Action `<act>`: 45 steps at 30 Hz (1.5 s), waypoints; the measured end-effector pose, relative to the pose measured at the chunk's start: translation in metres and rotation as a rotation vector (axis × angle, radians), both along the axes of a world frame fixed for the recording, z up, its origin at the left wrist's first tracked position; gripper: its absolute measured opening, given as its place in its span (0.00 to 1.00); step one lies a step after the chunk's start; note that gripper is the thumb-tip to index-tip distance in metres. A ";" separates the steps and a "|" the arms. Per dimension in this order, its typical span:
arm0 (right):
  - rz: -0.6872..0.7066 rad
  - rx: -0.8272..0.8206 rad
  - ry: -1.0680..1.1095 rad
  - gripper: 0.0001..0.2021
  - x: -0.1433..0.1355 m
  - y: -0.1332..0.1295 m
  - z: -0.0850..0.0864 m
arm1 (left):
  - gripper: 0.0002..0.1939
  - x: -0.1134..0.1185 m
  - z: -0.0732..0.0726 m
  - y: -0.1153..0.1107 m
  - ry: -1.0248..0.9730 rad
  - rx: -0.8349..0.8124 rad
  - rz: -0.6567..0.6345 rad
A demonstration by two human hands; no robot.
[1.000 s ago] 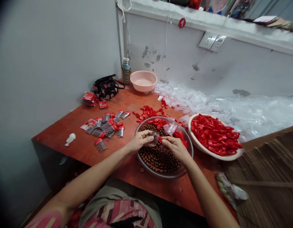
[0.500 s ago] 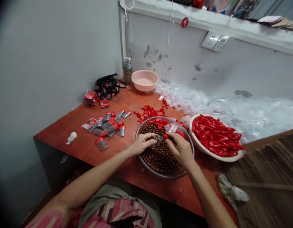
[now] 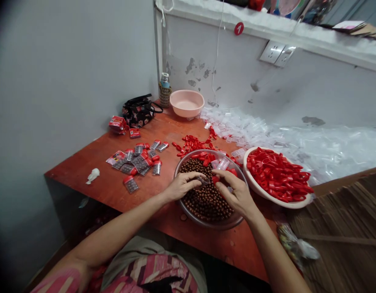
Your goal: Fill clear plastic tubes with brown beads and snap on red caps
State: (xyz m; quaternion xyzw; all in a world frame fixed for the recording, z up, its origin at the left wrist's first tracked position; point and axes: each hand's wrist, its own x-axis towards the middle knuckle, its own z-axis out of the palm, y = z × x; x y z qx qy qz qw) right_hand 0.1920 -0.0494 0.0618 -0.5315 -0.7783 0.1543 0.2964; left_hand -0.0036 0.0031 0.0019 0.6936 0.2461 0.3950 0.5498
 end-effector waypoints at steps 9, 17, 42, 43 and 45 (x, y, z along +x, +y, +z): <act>0.214 -0.034 -0.595 0.23 -0.006 -0.001 0.017 | 0.14 0.003 -0.001 -0.004 0.043 0.055 0.025; 0.036 0.015 -0.329 0.20 0.007 -0.010 0.013 | 0.13 0.003 0.002 -0.003 0.042 0.060 0.066; 0.115 0.236 -0.362 0.21 -0.025 -0.005 -0.022 | 0.13 0.001 -0.005 -0.014 0.105 0.170 0.105; 0.097 0.183 -0.248 0.20 -0.025 -0.003 -0.020 | 0.13 0.000 -0.003 -0.013 0.059 0.121 0.113; 0.015 0.024 0.061 0.19 -0.024 0.000 -0.018 | 0.15 0.001 -0.001 -0.010 -0.050 -0.010 0.113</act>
